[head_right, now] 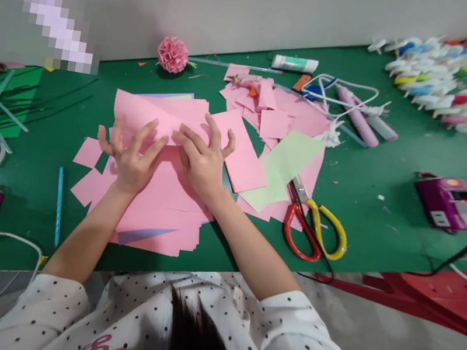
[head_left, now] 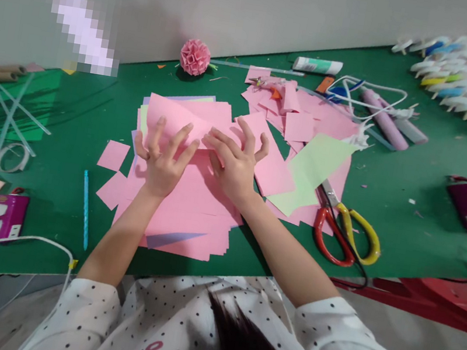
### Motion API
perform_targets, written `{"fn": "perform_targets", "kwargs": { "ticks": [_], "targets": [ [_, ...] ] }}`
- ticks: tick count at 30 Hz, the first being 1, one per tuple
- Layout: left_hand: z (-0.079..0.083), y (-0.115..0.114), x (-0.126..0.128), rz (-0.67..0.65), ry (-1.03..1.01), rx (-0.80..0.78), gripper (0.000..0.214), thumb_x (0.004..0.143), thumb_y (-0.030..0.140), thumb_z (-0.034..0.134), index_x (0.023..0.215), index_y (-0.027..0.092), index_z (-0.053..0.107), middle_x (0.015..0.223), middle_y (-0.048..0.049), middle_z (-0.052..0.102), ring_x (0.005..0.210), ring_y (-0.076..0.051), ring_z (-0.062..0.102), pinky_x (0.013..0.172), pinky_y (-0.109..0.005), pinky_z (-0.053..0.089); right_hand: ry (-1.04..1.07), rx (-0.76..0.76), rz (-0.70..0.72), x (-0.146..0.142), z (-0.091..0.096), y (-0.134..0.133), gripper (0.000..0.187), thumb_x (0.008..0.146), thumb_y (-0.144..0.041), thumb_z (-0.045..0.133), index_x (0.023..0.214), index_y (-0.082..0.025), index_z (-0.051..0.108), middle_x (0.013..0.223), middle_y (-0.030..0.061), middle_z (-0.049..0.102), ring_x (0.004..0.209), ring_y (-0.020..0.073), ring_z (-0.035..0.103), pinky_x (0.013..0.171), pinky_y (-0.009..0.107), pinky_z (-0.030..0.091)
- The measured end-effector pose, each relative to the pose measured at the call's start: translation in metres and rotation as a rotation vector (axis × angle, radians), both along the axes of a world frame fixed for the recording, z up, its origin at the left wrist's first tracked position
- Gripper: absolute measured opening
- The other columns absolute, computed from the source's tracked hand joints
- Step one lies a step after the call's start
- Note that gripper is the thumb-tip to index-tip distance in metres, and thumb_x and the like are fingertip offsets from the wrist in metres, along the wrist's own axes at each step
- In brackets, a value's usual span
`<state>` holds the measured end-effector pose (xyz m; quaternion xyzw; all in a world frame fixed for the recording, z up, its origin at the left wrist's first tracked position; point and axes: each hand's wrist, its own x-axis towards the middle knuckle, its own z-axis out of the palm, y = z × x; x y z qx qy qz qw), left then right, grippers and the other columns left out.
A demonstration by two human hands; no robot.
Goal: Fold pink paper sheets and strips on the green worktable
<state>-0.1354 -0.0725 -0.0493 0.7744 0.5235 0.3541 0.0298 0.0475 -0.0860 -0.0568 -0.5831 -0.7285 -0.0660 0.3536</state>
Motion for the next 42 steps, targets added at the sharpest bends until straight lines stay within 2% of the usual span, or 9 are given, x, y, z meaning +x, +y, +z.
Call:
{"fn": "perform_targets", "kwargs": {
  "ticks": [3, 9, 14, 18, 22, 26, 30, 36, 42],
  "targets": [
    [0.001, -0.002, 0.001, 0.030, 0.003, 0.012, 0.021, 0.092, 0.049, 0.065, 0.108, 0.038, 0.071, 0.141, -0.0015, 0.070, 0.160, -0.031, 0.025, 0.126, -0.069, -0.015, -0.015, 0.008, 0.014, -0.002, 0.000, -0.002, 0.021, 0.101, -0.033, 0.056, 0.114, -0.032, 0.072, 0.128, 0.0051, 0.074, 0.153, 0.0349, 0.036, 0.121, 0.065, 0.008],
    [0.004, -0.003, 0.005, 0.063, 0.034, 0.052, 0.020, 0.098, 0.047, 0.059, 0.099, 0.034, 0.074, 0.134, -0.0005, 0.073, 0.158, -0.032, 0.029, 0.124, -0.065, -0.021, 0.013, 0.061, 0.016, -0.002, -0.005, 0.000, 0.015, 0.099, -0.035, 0.061, 0.100, -0.032, 0.075, 0.114, 0.0035, 0.075, 0.150, 0.0347, 0.038, 0.120, 0.063, 0.008],
    [0.007, 0.002, -0.005, 0.127, 0.048, 0.103, 0.019, 0.098, 0.046, 0.062, 0.093, 0.031, 0.074, 0.135, -0.0023, 0.072, 0.158, -0.032, 0.029, 0.125, -0.066, -0.012, 0.020, 0.081, -0.034, 0.005, -0.006, 0.007, 0.016, 0.099, -0.035, 0.060, 0.097, -0.033, 0.076, 0.111, 0.0025, 0.075, 0.147, 0.0339, 0.042, 0.119, 0.062, 0.010],
    [0.011, 0.004, -0.013, 0.190, 0.022, 0.099, 0.021, 0.099, 0.045, 0.060, 0.093, 0.030, 0.074, 0.136, -0.0047, 0.071, 0.158, -0.032, 0.030, 0.126, -0.065, -0.011, 0.015, 0.088, -0.099, 0.010, -0.004, 0.010, 0.019, 0.100, -0.037, 0.057, 0.101, -0.033, 0.076, 0.118, 0.0044, 0.074, 0.144, 0.0353, 0.043, 0.116, 0.062, 0.015],
    [0.013, 0.003, -0.010, 0.136, 0.003, 0.058, 0.020, 0.097, 0.047, 0.063, 0.094, 0.031, 0.074, 0.136, -0.0039, 0.071, 0.156, -0.032, 0.034, 0.127, -0.064, -0.009, -0.014, 0.069, -0.015, 0.006, -0.003, 0.006, 0.018, 0.099, -0.038, 0.060, 0.108, -0.035, 0.075, 0.131, 0.0047, 0.070, 0.148, 0.0354, 0.037, 0.115, 0.058, 0.020],
    [0.013, 0.002, -0.006, 0.042, 0.005, 0.012, 0.019, 0.097, 0.046, 0.063, 0.093, 0.032, 0.075, 0.131, -0.0040, 0.075, 0.149, -0.033, 0.044, 0.127, -0.067, -0.005, -0.038, 0.054, 0.051, 0.001, -0.006, 0.003, 0.014, 0.098, -0.038, 0.062, 0.099, -0.034, 0.076, 0.132, 0.0029, 0.069, 0.151, 0.0354, 0.033, 0.115, 0.057, 0.019],
    [0.011, 0.004, -0.008, 0.005, 0.003, -0.006, 0.015, 0.095, 0.045, 0.065, 0.092, 0.034, 0.074, 0.130, -0.0038, 0.075, 0.146, -0.036, 0.048, 0.125, -0.072, -0.004, -0.045, 0.076, 0.051, 0.001, -0.009, 0.004, 0.014, 0.097, -0.038, 0.064, 0.092, -0.033, 0.076, 0.129, 0.0017, 0.069, 0.150, 0.0360, 0.033, 0.114, 0.057, 0.019],
    [0.009, 0.005, -0.011, 0.063, -0.017, 0.008, 0.016, 0.095, 0.047, 0.066, 0.091, 0.033, 0.073, 0.135, -0.0005, 0.072, 0.152, -0.032, 0.040, 0.129, -0.063, -0.005, -0.069, 0.086, -0.004, 0.005, -0.010, 0.007, 0.015, 0.097, -0.036, 0.064, 0.090, -0.031, 0.076, 0.126, 0.0033, 0.069, 0.147, 0.0373, 0.036, 0.113, 0.057, 0.020],
    [0.010, 0.011, -0.019, 0.147, -0.002, -0.003, 0.033, 0.101, 0.054, 0.054, 0.093, 0.027, 0.072, 0.142, -0.0032, 0.067, 0.160, -0.031, 0.019, 0.125, -0.065, -0.016, -0.016, 0.044, -0.074, 0.009, -0.006, 0.012, 0.020, 0.098, -0.030, 0.057, 0.088, -0.030, 0.074, 0.122, 0.0048, 0.071, 0.146, 0.0376, 0.038, 0.111, 0.058, 0.021]
  ]
}}
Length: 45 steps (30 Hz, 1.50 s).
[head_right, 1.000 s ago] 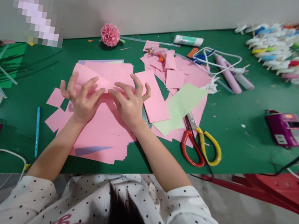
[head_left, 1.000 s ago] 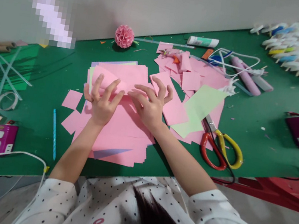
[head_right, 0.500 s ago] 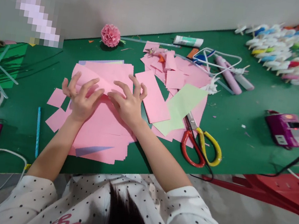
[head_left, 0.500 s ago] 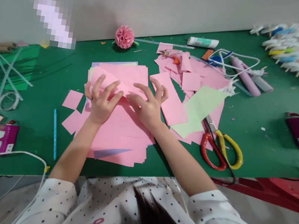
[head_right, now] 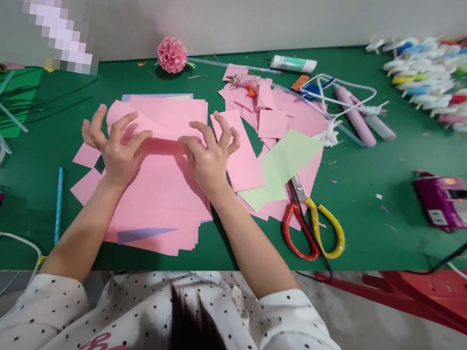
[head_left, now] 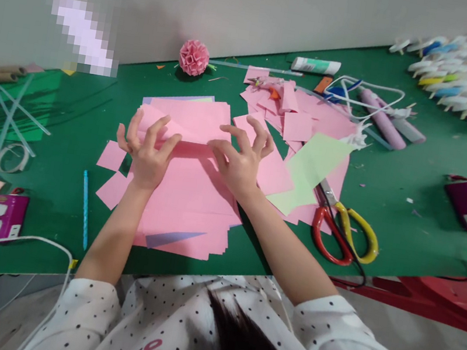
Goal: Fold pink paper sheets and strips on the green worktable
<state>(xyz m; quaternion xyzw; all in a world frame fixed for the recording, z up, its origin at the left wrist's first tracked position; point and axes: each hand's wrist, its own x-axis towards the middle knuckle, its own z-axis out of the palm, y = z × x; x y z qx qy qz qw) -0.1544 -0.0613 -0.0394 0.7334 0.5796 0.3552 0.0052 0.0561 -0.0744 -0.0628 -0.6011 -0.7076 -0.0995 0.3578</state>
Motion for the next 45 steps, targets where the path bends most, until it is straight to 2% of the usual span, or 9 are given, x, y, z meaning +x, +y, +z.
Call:
{"fn": "perform_targets", "kwargs": {
  "ticks": [7, 12, 18, 27, 33, 38, 45],
  "targets": [
    [-0.001, 0.003, -0.007, 0.055, 0.017, 0.033, 0.042, 0.101, 0.060, 0.050, 0.093, 0.025, 0.071, 0.146, -0.0029, 0.064, 0.162, -0.030, 0.010, 0.124, -0.065, -0.016, 0.079, -0.016, -0.075, -0.004, 0.008, -0.001, 0.030, 0.101, -0.026, 0.047, 0.085, -0.029, 0.073, 0.127, 0.0071, 0.071, 0.146, 0.0372, 0.039, 0.108, 0.061, 0.025],
    [-0.001, 0.004, -0.008, 0.101, 0.025, 0.059, 0.036, 0.098, 0.059, 0.055, 0.090, 0.028, 0.071, 0.142, -0.0023, 0.066, 0.162, -0.032, 0.014, 0.125, -0.064, -0.014, 0.109, 0.000, -0.081, -0.002, 0.005, 0.000, 0.031, 0.102, -0.028, 0.045, 0.086, -0.028, 0.071, 0.126, 0.0085, 0.071, 0.146, 0.0370, 0.039, 0.108, 0.060, 0.025],
    [0.005, 0.003, -0.010, 0.192, 0.001, 0.130, 0.031, 0.097, 0.054, 0.059, 0.090, 0.028, 0.074, 0.142, -0.0056, 0.065, 0.161, -0.036, 0.018, 0.127, -0.064, -0.005, 0.124, 0.075, -0.104, 0.003, 0.003, 0.002, 0.028, 0.102, -0.029, 0.046, 0.087, -0.027, 0.071, 0.127, 0.0091, 0.067, 0.144, 0.0354, 0.041, 0.110, 0.059, 0.027],
    [0.009, 0.007, -0.014, 0.249, -0.076, 0.070, 0.028, 0.095, 0.053, 0.062, 0.088, 0.028, 0.072, 0.144, -0.0100, 0.062, 0.161, -0.037, 0.014, 0.125, -0.066, -0.004, 0.178, 0.124, -0.137, 0.007, 0.000, 0.005, 0.029, 0.102, -0.030, 0.044, 0.092, -0.026, 0.071, 0.131, 0.0115, 0.063, 0.143, 0.0349, 0.042, 0.110, 0.058, 0.031],
    [0.008, 0.010, -0.018, 0.296, -0.052, 0.139, 0.030, 0.094, 0.055, 0.062, 0.081, 0.029, 0.071, 0.137, -0.0077, 0.067, 0.157, -0.038, 0.025, 0.125, -0.065, 0.007, 0.155, 0.099, -0.132, 0.010, -0.001, 0.005, 0.028, 0.102, -0.035, 0.044, 0.099, -0.026, 0.070, 0.134, 0.0126, 0.060, 0.144, 0.0354, 0.040, 0.111, 0.059, 0.031],
    [0.006, 0.011, -0.020, 0.322, -0.034, 0.192, 0.035, 0.093, 0.056, 0.063, 0.074, 0.026, 0.065, 0.134, -0.0095, 0.069, 0.153, -0.040, 0.033, 0.122, -0.066, 0.017, 0.186, 0.124, -0.139, 0.010, -0.003, 0.006, 0.029, 0.103, -0.039, 0.044, 0.099, -0.025, 0.069, 0.130, 0.0131, 0.063, 0.143, 0.0349, 0.041, 0.111, 0.058, 0.031],
    [0.007, 0.011, -0.019, 0.318, -0.071, 0.144, 0.036, 0.092, 0.051, 0.066, 0.070, 0.024, 0.059, 0.137, -0.0110, 0.066, 0.154, -0.040, 0.029, 0.123, -0.066, 0.012, 0.235, 0.050, -0.130, 0.010, -0.003, 0.007, 0.028, 0.103, -0.038, 0.042, 0.102, -0.025, 0.067, 0.123, 0.0133, 0.068, 0.142, 0.0341, 0.042, 0.111, 0.058, 0.027]
  ]
}}
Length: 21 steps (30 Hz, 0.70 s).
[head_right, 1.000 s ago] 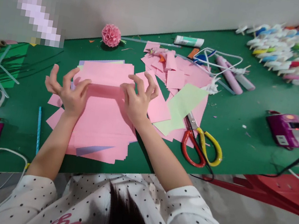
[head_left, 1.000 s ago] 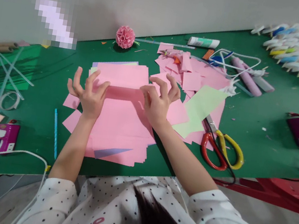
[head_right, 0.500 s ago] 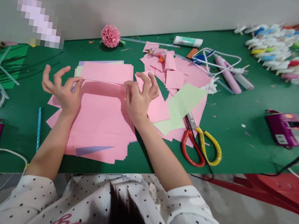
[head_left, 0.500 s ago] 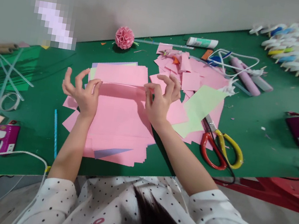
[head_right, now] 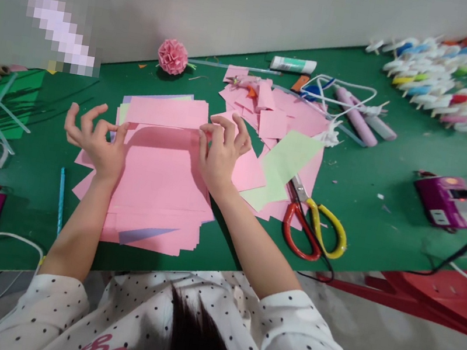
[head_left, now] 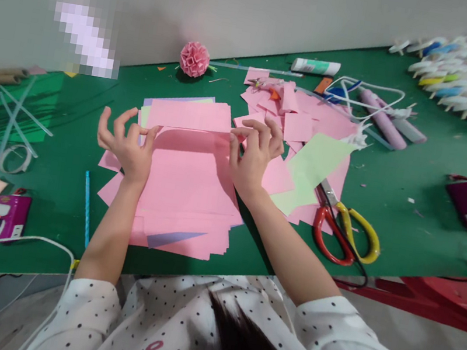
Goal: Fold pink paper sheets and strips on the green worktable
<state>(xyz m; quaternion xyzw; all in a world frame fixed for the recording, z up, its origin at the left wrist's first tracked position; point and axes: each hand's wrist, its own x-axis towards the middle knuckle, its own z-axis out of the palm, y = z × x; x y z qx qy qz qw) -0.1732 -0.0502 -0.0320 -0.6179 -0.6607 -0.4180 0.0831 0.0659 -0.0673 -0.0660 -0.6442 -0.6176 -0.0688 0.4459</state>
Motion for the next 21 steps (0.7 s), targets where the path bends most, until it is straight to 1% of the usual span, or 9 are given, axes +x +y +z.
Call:
{"fn": "perform_targets", "kwargs": {
  "ticks": [4, 7, 12, 15, 18, 21],
  "targets": [
    [0.0030, -0.0014, 0.0020, -0.005, -0.043, -0.020, 0.032, 0.090, 0.046, 0.070, 0.070, 0.024, 0.058, 0.138, -0.0100, 0.065, 0.155, -0.039, 0.027, 0.124, -0.064, 0.009, -0.027, 0.006, -0.011, -0.0003, -0.0017, 0.0010, 0.031, 0.105, -0.039, 0.038, 0.102, -0.024, 0.066, 0.111, 0.0128, 0.071, 0.135, 0.0345, 0.050, 0.110, 0.059, 0.027],
    [0.0035, -0.0020, 0.0023, -0.023, -0.067, -0.032, 0.031, 0.090, 0.045, 0.070, 0.071, 0.024, 0.059, 0.139, -0.0106, 0.064, 0.156, -0.039, 0.025, 0.125, -0.064, 0.007, -0.029, -0.001, -0.008, -0.0002, -0.0039, 0.0021, 0.028, 0.104, -0.038, 0.040, 0.101, -0.025, 0.064, 0.103, 0.0114, 0.071, 0.130, 0.0339, 0.054, 0.109, 0.058, 0.027],
    [0.0010, -0.0014, 0.0015, -0.014, -0.041, 0.000, 0.032, 0.091, 0.048, 0.068, 0.072, 0.024, 0.059, 0.137, -0.0097, 0.066, 0.154, -0.038, 0.029, 0.125, -0.064, 0.009, 0.014, -0.018, 0.004, 0.0017, -0.0068, 0.0041, 0.029, 0.104, -0.041, 0.042, 0.101, -0.023, 0.065, 0.100, 0.0105, 0.070, 0.127, 0.0326, 0.055, 0.109, 0.056, 0.027],
    [0.0004, -0.0008, 0.0011, -0.019, -0.055, -0.012, 0.031, 0.092, 0.049, 0.066, 0.074, 0.025, 0.061, 0.138, -0.0098, 0.066, 0.155, -0.038, 0.027, 0.125, -0.064, 0.007, 0.019, -0.020, 0.011, 0.0023, -0.0071, 0.0042, 0.031, 0.104, -0.043, 0.043, 0.101, -0.023, 0.066, 0.099, 0.0105, 0.071, 0.125, 0.0324, 0.057, 0.109, 0.056, 0.027],
    [0.0007, -0.0006, 0.0010, -0.021, -0.067, -0.021, 0.030, 0.092, 0.047, 0.067, 0.073, 0.025, 0.060, 0.139, -0.0096, 0.065, 0.156, -0.038, 0.026, 0.125, -0.064, 0.006, 0.001, -0.021, 0.009, 0.0013, -0.0050, 0.0033, 0.030, 0.104, -0.042, 0.044, 0.104, -0.023, 0.067, 0.100, 0.0108, 0.072, 0.123, 0.0324, 0.058, 0.108, 0.056, 0.028],
    [0.0003, -0.0004, 0.0006, -0.015, -0.053, 0.000, 0.031, 0.093, 0.046, 0.066, 0.072, 0.024, 0.059, 0.136, -0.0099, 0.066, 0.154, -0.037, 0.028, 0.125, -0.062, 0.009, -0.017, -0.031, -0.010, -0.0010, -0.0011, 0.0014, 0.028, 0.104, -0.040, 0.046, 0.099, -0.024, 0.067, 0.097, 0.0088, 0.073, 0.122, 0.0319, 0.057, 0.107, 0.055, 0.027]
  ]
}}
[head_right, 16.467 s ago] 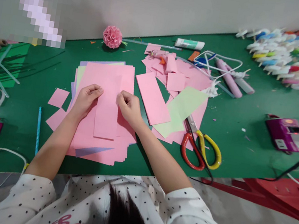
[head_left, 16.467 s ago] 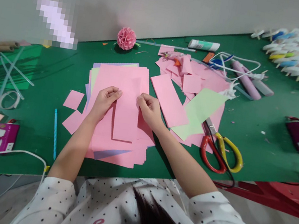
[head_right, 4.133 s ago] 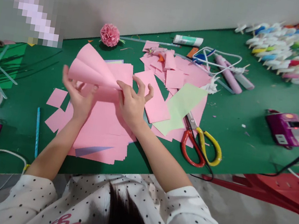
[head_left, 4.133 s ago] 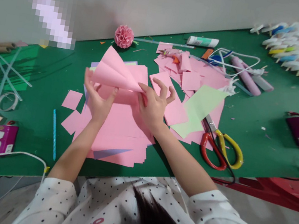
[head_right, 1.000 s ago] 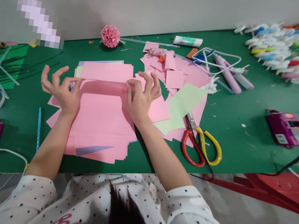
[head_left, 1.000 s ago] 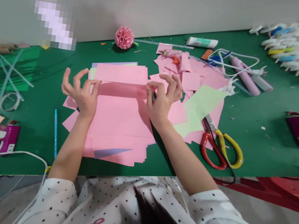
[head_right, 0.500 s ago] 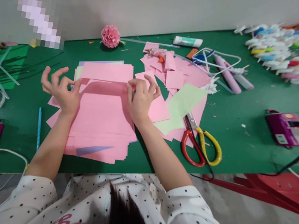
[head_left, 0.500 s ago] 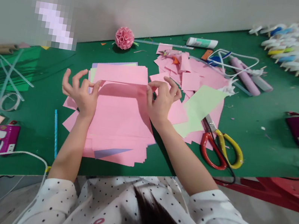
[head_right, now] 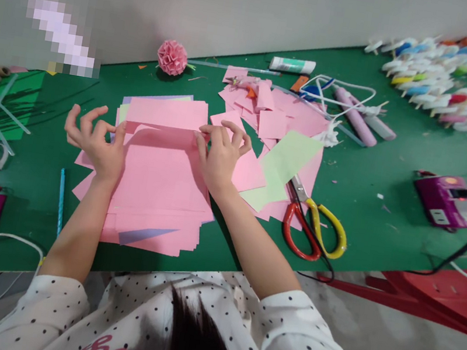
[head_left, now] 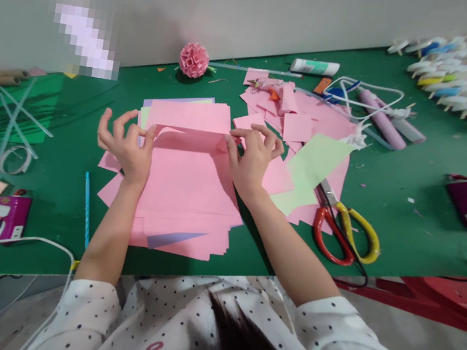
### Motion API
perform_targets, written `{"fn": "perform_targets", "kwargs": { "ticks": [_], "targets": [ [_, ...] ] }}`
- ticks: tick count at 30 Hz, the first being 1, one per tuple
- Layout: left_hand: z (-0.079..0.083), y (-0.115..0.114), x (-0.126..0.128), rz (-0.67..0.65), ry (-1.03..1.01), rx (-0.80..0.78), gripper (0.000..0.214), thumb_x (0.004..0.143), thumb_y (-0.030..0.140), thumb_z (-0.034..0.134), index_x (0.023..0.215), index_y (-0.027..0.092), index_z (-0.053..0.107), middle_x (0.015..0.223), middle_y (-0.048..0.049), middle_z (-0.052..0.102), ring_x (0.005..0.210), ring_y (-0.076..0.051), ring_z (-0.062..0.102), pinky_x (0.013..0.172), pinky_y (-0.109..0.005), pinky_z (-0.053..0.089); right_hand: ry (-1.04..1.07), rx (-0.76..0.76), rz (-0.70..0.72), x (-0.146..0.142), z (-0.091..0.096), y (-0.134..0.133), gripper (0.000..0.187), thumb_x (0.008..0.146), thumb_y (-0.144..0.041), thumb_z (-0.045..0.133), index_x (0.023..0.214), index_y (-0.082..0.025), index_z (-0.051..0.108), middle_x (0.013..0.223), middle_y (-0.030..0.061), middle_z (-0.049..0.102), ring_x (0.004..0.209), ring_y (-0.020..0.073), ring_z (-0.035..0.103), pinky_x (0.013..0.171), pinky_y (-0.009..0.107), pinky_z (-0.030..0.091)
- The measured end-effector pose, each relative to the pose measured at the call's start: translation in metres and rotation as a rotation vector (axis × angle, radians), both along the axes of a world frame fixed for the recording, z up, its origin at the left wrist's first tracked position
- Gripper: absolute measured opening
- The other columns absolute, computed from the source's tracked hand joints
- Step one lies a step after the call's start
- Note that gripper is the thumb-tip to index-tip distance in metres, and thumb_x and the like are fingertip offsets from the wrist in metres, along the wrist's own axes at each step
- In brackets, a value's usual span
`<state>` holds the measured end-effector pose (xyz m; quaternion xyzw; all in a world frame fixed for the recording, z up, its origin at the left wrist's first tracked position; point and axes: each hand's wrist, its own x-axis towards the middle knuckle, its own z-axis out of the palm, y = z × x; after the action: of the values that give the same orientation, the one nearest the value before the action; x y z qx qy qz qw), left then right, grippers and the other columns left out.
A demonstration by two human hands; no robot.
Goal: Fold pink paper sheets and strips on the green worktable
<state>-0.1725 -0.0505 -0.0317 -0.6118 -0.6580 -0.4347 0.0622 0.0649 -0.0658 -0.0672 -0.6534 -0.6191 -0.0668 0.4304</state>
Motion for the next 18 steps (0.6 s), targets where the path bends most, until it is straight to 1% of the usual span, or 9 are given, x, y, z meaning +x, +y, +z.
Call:
{"fn": "perform_targets", "kwargs": {
  "ticks": [3, 6, 11, 14, 16, 18],
  "targets": [
    [-0.0017, 0.0006, -0.0004, 0.013, 0.029, 0.021, 0.032, 0.093, 0.047, 0.065, 0.073, 0.024, 0.059, 0.133, -0.0104, 0.067, 0.153, -0.037, 0.032, 0.124, -0.063, 0.013, 0.008, -0.013, 0.000, -0.0016, 0.0037, -0.0018, 0.028, 0.104, -0.039, 0.047, 0.090, -0.024, 0.066, 0.093, 0.0070, 0.073, 0.122, 0.0320, 0.058, 0.107, 0.056, 0.027],
    [-0.0041, 0.0017, -0.0009, 0.017, 0.059, 0.047, 0.032, 0.094, 0.046, 0.065, 0.073, 0.023, 0.057, 0.131, -0.0115, 0.068, 0.152, -0.038, 0.033, 0.122, -0.065, 0.015, 0.049, -0.010, 0.028, -0.0010, 0.0051, -0.0028, 0.030, 0.104, -0.040, 0.049, 0.084, -0.023, 0.063, 0.093, 0.0077, 0.073, 0.122, 0.0330, 0.058, 0.108, 0.057, 0.026],
    [-0.0067, 0.0038, -0.0023, -0.017, 0.074, 0.043, 0.034, 0.094, 0.045, 0.065, 0.071, 0.023, 0.054, 0.131, -0.0139, 0.068, 0.152, -0.040, 0.032, 0.119, -0.068, 0.015, 0.082, -0.006, 0.064, 0.0019, 0.0028, -0.0028, 0.028, 0.103, -0.039, 0.050, 0.084, -0.023, 0.061, 0.096, 0.0088, 0.071, 0.124, 0.0346, 0.057, 0.107, 0.058, 0.027],
    [-0.0076, 0.0053, -0.0029, -0.037, 0.092, 0.067, 0.034, 0.095, 0.050, 0.063, 0.074, 0.023, 0.059, 0.128, -0.0140, 0.070, 0.150, -0.041, 0.035, 0.119, -0.069, 0.015, 0.062, 0.008, 0.072, 0.0018, 0.0026, -0.0034, 0.027, 0.103, -0.038, 0.050, 0.083, -0.023, 0.060, 0.094, 0.0086, 0.069, 0.124, 0.0354, 0.057, 0.105, 0.059, 0.027],
    [-0.0080, 0.0057, -0.0025, -0.043, 0.112, 0.124, 0.031, 0.095, 0.054, 0.062, 0.085, 0.025, 0.066, 0.126, -0.0132, 0.071, 0.147, -0.040, 0.040, 0.119, -0.067, 0.017, 0.042, 0.040, 0.085, 0.0004, 0.0035, -0.0043, 0.027, 0.103, -0.036, 0.049, 0.081, -0.023, 0.058, 0.090, 0.0072, 0.067, 0.122, 0.0348, 0.058, 0.104, 0.057, 0.027],
    [-0.0078, 0.0048, -0.0011, -0.053, 0.125, 0.182, 0.035, 0.095, 0.057, 0.060, 0.107, 0.026, 0.070, 0.134, -0.0142, 0.068, 0.146, -0.040, 0.042, 0.119, -0.065, 0.018, 0.024, 0.076, 0.112, -0.0016, 0.0047, -0.0054, 0.029, 0.104, -0.034, 0.049, 0.078, -0.023, 0.057, 0.085, 0.0056, 0.066, 0.121, 0.0334, 0.059, 0.103, 0.056, 0.027]
  ]
}}
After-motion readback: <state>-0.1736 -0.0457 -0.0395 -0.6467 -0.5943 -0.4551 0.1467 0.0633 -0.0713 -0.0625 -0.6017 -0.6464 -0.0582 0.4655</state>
